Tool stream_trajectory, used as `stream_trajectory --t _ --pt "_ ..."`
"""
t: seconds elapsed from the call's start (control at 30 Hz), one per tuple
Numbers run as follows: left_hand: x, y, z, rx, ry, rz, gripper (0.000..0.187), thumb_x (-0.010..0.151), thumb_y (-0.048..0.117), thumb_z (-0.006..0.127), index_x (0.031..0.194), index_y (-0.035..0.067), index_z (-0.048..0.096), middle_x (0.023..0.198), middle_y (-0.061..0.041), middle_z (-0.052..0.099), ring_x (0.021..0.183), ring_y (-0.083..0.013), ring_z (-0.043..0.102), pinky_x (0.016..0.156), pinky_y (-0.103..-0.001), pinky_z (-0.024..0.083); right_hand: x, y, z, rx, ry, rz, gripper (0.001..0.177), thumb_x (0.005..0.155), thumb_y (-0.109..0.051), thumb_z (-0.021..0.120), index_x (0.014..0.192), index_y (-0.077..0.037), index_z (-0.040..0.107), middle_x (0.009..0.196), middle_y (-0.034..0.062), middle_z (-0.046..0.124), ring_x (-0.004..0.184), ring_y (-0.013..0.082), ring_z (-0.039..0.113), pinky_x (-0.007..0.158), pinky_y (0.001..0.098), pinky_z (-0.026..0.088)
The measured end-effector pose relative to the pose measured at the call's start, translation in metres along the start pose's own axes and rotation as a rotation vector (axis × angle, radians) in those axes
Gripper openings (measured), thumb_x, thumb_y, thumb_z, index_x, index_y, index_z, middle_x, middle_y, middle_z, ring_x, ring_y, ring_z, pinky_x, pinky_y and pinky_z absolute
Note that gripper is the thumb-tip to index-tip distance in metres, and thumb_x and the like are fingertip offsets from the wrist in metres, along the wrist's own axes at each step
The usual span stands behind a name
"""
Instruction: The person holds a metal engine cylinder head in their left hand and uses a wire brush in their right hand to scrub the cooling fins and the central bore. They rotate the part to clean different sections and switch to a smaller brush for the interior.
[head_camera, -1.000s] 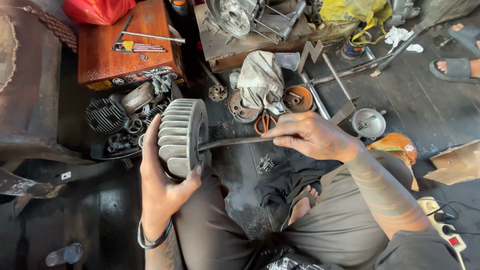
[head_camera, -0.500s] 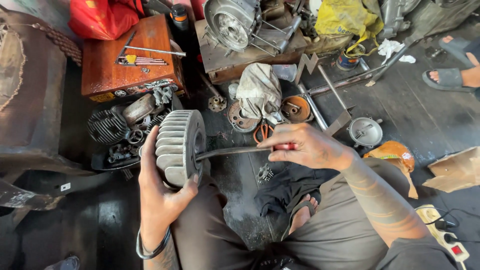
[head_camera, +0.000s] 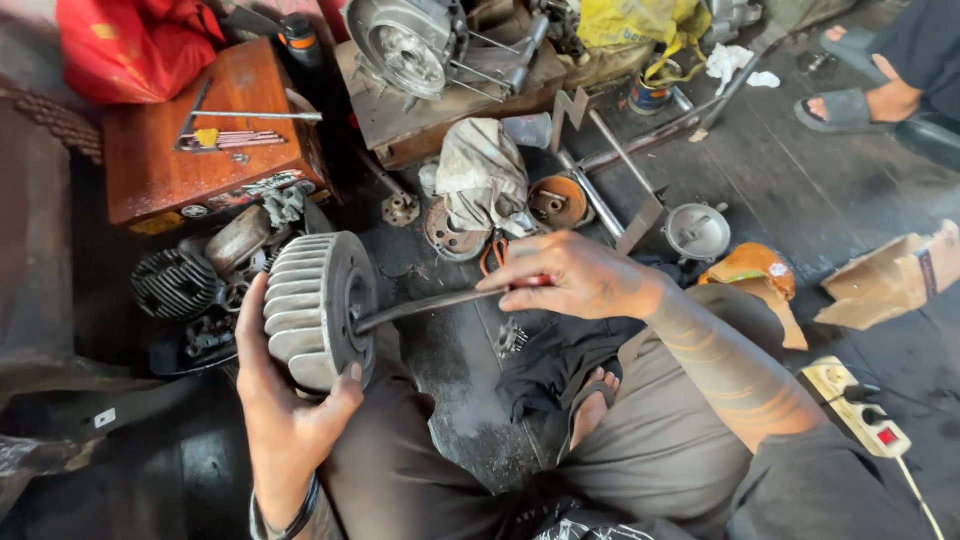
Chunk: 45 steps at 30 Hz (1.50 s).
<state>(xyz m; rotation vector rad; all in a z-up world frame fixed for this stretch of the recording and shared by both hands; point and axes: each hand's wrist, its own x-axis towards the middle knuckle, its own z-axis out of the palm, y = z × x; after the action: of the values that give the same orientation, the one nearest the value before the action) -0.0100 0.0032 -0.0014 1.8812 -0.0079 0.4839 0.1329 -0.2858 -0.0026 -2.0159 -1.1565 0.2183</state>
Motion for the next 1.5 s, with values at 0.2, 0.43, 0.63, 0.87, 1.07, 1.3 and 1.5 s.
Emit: stream_trajectory --t 0.2,0.43,0.63,0.87,1.07,1.3,1.5 --pt "0.0 -0.006 -0.002 0.105 -0.001 0.041 0.101 0.064 0.001 0.065 0.156 -0.008 0.024 0.148 -0.032 0.049 0.127 -0.0383 0.056 0.107 -0.043 0.044 -0.001 -0.009 -0.005 -0.013 0.072 -0.012 0.025 0.091 -0.012 0.074 0.116 -0.01 0.075 0.08 0.0016 0.061 0.06 0.0138 0.051 0.059 0.0294 0.042" --pt "-0.001 -0.01 -0.006 0.097 -0.017 0.057 0.102 0.064 -0.003 0.062 0.157 -0.009 0.021 0.151 -0.034 0.042 0.132 -0.0413 0.05 0.111 -0.046 0.04 0.001 -0.016 -0.008 0.071 -0.036 0.0 0.019 0.093 -0.013 0.069 0.111 -0.006 0.071 0.088 0.0009 0.066 0.067 0.0135 0.053 0.064 0.0288 0.044" --pt "-0.002 -0.013 -0.008 0.114 -0.016 0.084 0.1 0.065 -0.002 0.06 0.157 -0.009 0.021 0.152 -0.034 0.04 0.134 -0.0422 0.047 0.114 -0.047 0.038 0.002 -0.008 0.0 0.075 -0.022 0.032 0.021 0.092 -0.01 0.07 0.113 -0.007 0.072 0.092 0.0029 0.072 0.067 0.0141 0.06 0.061 0.0298 0.048" --pt "0.001 -0.013 -0.008 0.103 -0.029 0.1 0.102 0.064 -0.004 0.06 0.157 -0.008 0.019 0.153 -0.036 0.039 0.135 -0.044 0.047 0.115 -0.048 0.037 0.0 -0.005 -0.002 0.081 0.025 -0.067 0.024 0.096 -0.008 0.068 0.12 -0.007 0.071 0.09 0.0051 0.073 0.069 0.0186 0.065 0.067 0.0332 0.051" --pt "-0.002 -0.015 -0.008 0.117 -0.013 0.108 0.102 0.063 -0.007 0.06 0.157 -0.01 0.02 0.153 -0.036 0.038 0.136 -0.0433 0.046 0.116 -0.047 0.036 -0.001 -0.005 -0.001 0.012 0.029 -0.081 0.025 0.097 -0.012 0.067 0.121 -0.008 0.072 0.085 0.0043 0.068 0.067 0.0196 0.062 0.065 0.0342 0.048" --pt "-0.003 -0.014 -0.011 0.145 0.0 0.097 0.101 0.065 -0.003 0.061 0.157 -0.009 0.02 0.156 -0.035 0.037 0.138 -0.0436 0.045 0.116 -0.047 0.036 -0.004 -0.009 -0.002 -0.022 -0.002 -0.093 0.028 0.096 -0.014 0.068 0.123 -0.012 0.073 0.087 0.0035 0.068 0.068 0.0196 0.064 0.066 0.0346 0.049" --pt "-0.001 -0.01 -0.008 0.096 -0.01 0.092 0.099 0.067 -0.002 0.06 0.156 -0.009 0.02 0.153 -0.034 0.037 0.136 -0.0427 0.044 0.117 -0.047 0.035 -0.002 -0.011 -0.001 0.066 -0.044 -0.116 0.024 0.097 -0.011 0.067 0.12 -0.007 0.072 0.083 0.0049 0.067 0.065 0.02 0.061 0.065 0.0336 0.048"
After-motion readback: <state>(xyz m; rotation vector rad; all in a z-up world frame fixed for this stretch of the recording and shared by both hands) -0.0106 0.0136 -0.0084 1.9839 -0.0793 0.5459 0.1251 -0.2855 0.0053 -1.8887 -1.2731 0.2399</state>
